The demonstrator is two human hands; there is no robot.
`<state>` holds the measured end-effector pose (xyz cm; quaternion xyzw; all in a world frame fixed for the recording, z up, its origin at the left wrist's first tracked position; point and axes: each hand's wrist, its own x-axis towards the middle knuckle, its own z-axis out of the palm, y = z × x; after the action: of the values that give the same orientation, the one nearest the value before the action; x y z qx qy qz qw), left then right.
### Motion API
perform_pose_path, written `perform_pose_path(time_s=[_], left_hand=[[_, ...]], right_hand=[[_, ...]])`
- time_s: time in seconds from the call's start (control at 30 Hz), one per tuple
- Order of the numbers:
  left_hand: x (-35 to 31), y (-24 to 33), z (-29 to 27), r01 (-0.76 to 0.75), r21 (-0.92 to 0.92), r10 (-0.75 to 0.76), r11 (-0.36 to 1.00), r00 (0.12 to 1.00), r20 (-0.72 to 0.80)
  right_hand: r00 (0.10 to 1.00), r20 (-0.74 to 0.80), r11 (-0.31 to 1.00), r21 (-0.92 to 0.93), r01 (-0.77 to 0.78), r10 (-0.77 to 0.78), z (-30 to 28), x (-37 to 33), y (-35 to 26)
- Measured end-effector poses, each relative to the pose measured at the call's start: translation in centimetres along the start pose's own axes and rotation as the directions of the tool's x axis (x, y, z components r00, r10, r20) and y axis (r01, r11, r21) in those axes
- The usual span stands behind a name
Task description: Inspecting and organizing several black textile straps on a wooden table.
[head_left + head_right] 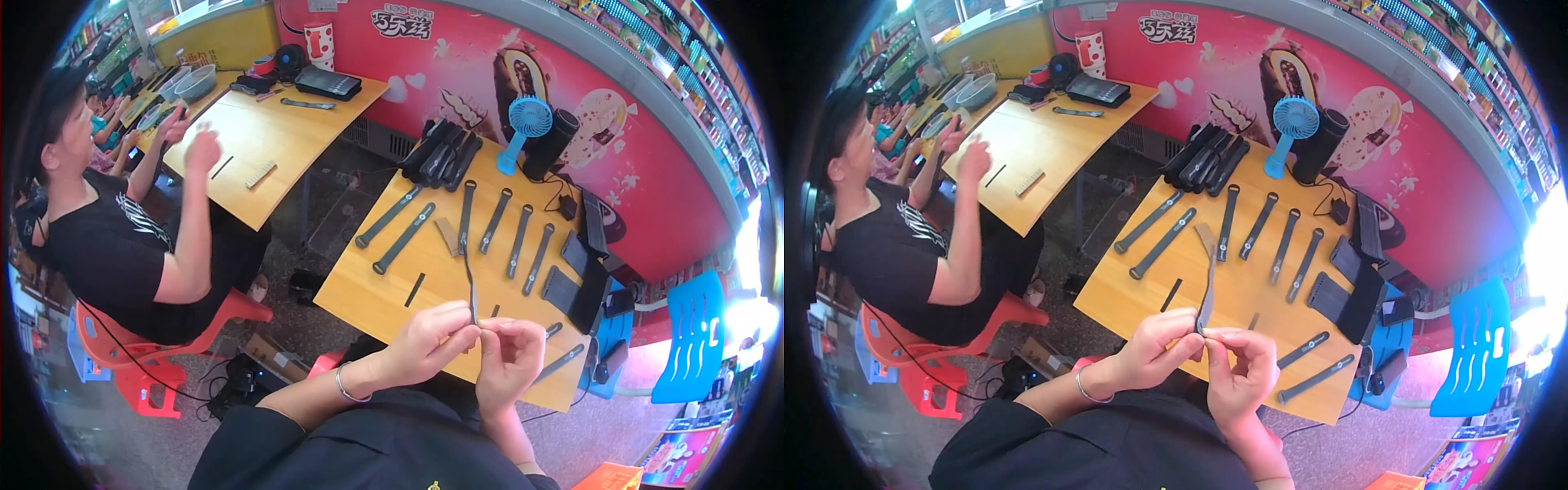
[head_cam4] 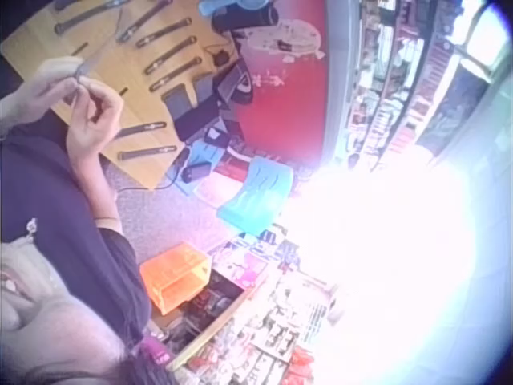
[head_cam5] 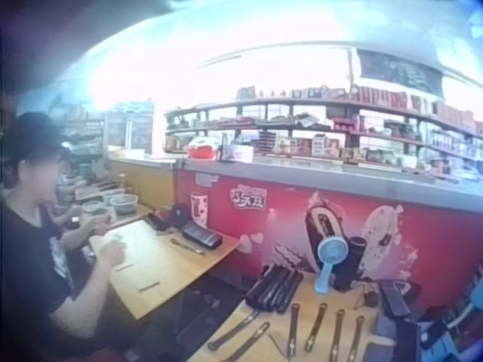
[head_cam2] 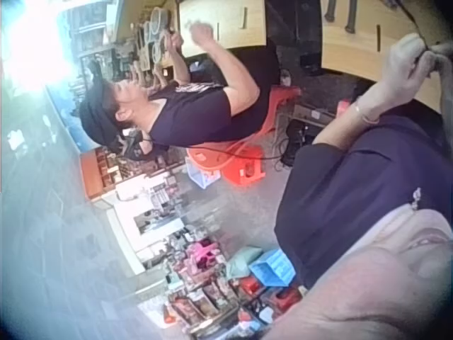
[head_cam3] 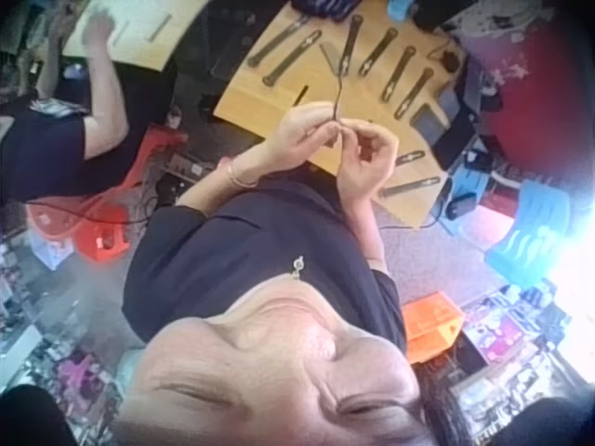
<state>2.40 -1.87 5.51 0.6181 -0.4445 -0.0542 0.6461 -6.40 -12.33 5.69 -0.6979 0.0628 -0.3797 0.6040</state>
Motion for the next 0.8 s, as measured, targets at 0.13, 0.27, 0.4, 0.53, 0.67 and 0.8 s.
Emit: perform_pose_path(time_s=[0.13, 0.27, 0.4, 0.53, 0.67, 0.8], left_hand=[[0.0, -0.3, -0.4, 0.066, -0.076, -0.065, 0.995, 0.998, 0.013], [-0.2, -0.6, -0.4, 0.001, 0.029, -0.001, 1.000, 1.000, -0.023], [-0.4, -0.5, -0.7, -0.056, 0.141, 0.065, 0.988, 0.996, -0.058], [-0.2, -0.7, -1.1, -0.101, 0.227, 0.114, 0.969, 0.992, -0.048], [-0.6, -0.6, -0.8, -0.086, 0.225, 0.101, 0.971, 0.993, -0.057], [-0.8, -0.6, -0.4, -0.185, 0.179, 0.209, 0.966, 0.970, -0.123]], right_hand=[[0.989, -0.014, 0.988, 0.038, -0.149, 0.149, 0.5, 0.3, 0.0], [0.991, 0.022, 0.991, -0.036, -0.129, 0.130, 0.6, 0.1, 0.5], [0.998, 0.033, 0.997, -0.067, -0.047, 0.050, 0.9, 0.0, 0.3], [0.998, 0.040, 0.999, -0.033, -0.041, 0.043, 1.0, -0.2, 0.4], [0.998, 0.044, 0.997, -0.056, -0.048, 0.050, 0.7, -0.2, 0.3], [0.996, 0.089, 1.000, 0.001, -0.029, 0.029, 0.4, -0.6, 0.2]])
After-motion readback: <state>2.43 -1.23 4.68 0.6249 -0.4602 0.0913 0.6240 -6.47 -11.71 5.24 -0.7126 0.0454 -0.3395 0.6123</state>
